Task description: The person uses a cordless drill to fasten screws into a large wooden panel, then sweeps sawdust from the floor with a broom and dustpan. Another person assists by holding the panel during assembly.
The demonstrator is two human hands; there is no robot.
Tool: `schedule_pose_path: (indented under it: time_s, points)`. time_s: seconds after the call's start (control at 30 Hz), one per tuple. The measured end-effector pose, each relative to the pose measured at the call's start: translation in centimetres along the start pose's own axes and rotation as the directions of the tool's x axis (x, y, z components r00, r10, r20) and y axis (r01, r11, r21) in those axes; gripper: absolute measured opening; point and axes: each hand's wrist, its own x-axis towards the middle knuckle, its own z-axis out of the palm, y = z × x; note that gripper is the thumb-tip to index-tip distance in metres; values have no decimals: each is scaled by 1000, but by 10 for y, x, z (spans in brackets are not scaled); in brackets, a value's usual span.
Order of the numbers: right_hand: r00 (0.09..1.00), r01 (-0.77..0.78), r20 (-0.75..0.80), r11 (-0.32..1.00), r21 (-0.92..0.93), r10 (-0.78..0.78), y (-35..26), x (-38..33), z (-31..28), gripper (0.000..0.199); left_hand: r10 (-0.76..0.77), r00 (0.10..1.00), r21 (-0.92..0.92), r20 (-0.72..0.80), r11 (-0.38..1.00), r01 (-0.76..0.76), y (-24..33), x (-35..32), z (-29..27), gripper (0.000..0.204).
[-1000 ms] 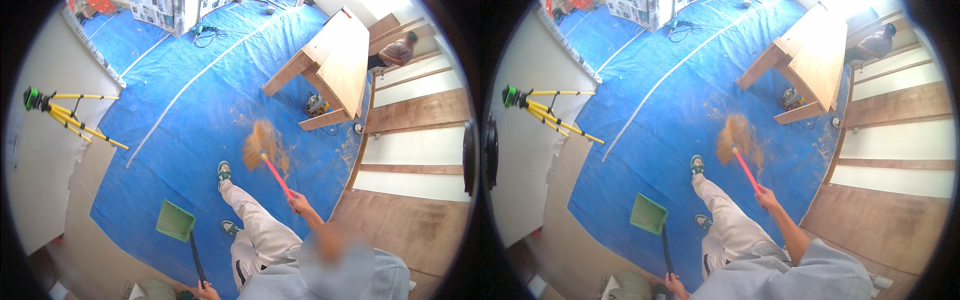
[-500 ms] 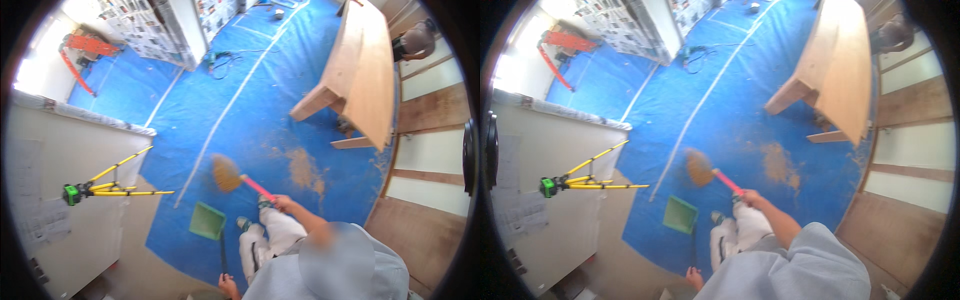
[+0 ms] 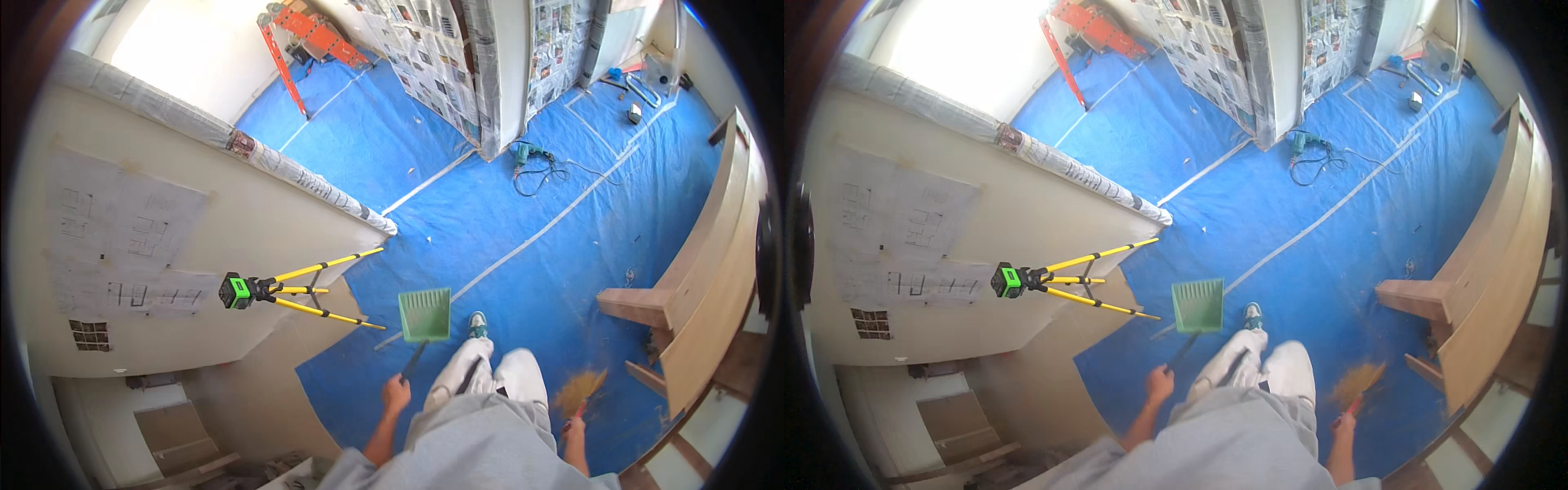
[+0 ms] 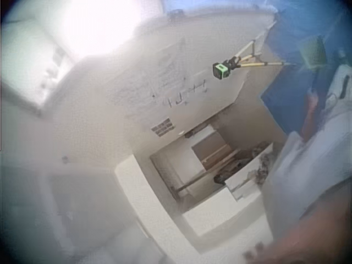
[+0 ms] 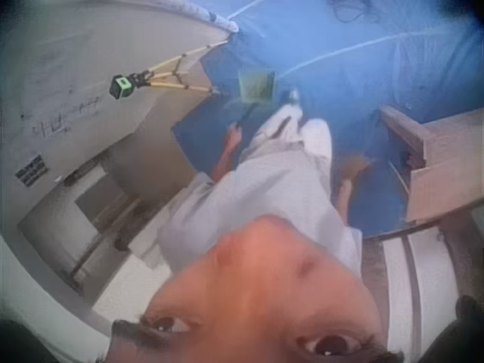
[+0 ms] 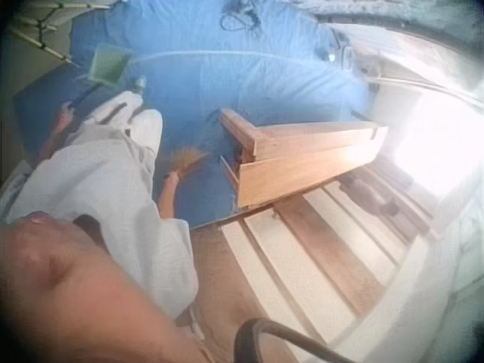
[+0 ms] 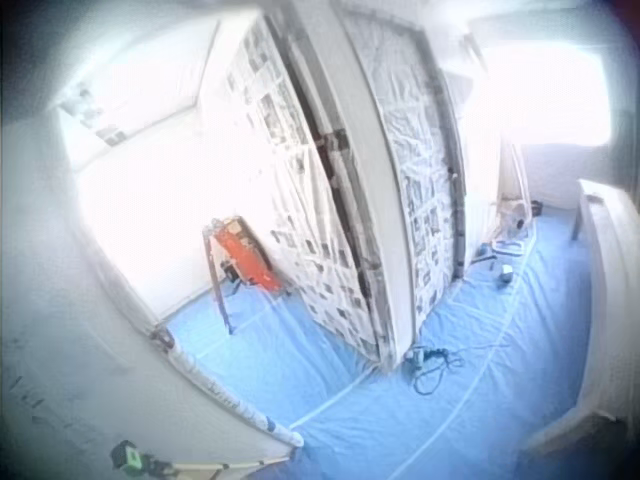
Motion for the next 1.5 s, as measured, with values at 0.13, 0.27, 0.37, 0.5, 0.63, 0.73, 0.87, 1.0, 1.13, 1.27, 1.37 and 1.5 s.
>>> schedule_pose_path:
  time_s: [0.13, 0.27, 0.37, 0.5, 0.63, 0.73, 0.87, 1.0, 1.13, 1.27, 1.37, 1.5]
  points:
    - [997, -50, 70, 947, 316, 30, 0, -43, 46, 31, -7, 996, 89, 87, 996, 0, 102, 95, -42, 45]
    - [980, -32, 193, 933, 357, -40, -40, -68, 127, 22, 90, 992, 71, 89, 993, -96, 194, 166, -76, 43]
    - [971, 15, 222, 952, 307, -87, -73, -89, 176, 15, 198, 979, 39, 39, 979, -200, 250, 208, -80, 40]
    - [943, -40, 321, 925, 377, -90, -140, -115, 259, 9, 313, 945, -27, 91, 950, -312, 324, 270, -83, 42]
    - [957, -193, 266, 938, 288, 115, -245, -168, 335, 17, 417, 906, 14, 73, 908, -419, 410, 320, -108, 40]
    - [914, -378, 306, 829, 413, 265, -306, -222, 366, 6, 444, 893, 102, 69, 888, -449, 457, 331, -128, 38]
    - [931, -276, 346, 845, 458, 116, -368, -282, 396, 2, 501, 854, 237, 144, 820, -521, 537, 380, -141, 39]
    - [973, -113, 229, 836, 537, -15, -375, -313, 411, 7, 595, 744, 232, 303, 712, -663, 609, 449, -139, 39]
    - [961, 232, 74, 924, 302, -266, -339, -325, 450, 29, 618, 649, 225, 443, 624, -748, 675, 505, -145, 39]
    - [865, 435, -203, 887, -155, -460, -313, -339, 491, 55, 672, 480, 174, 564, 471, -865, 735, 535, -148, 39]
    - [937, 329, -128, 944, 23, -324, -311, -355, 501, 61, 678, 367, 120, 637, 383, -916, 772, 543, -142, 37]
    - [982, 180, 5, 945, 273, -188, -321, -375, 500, 62, 633, 335, 121, 698, 356, -926, 812, 545, -126, 36]
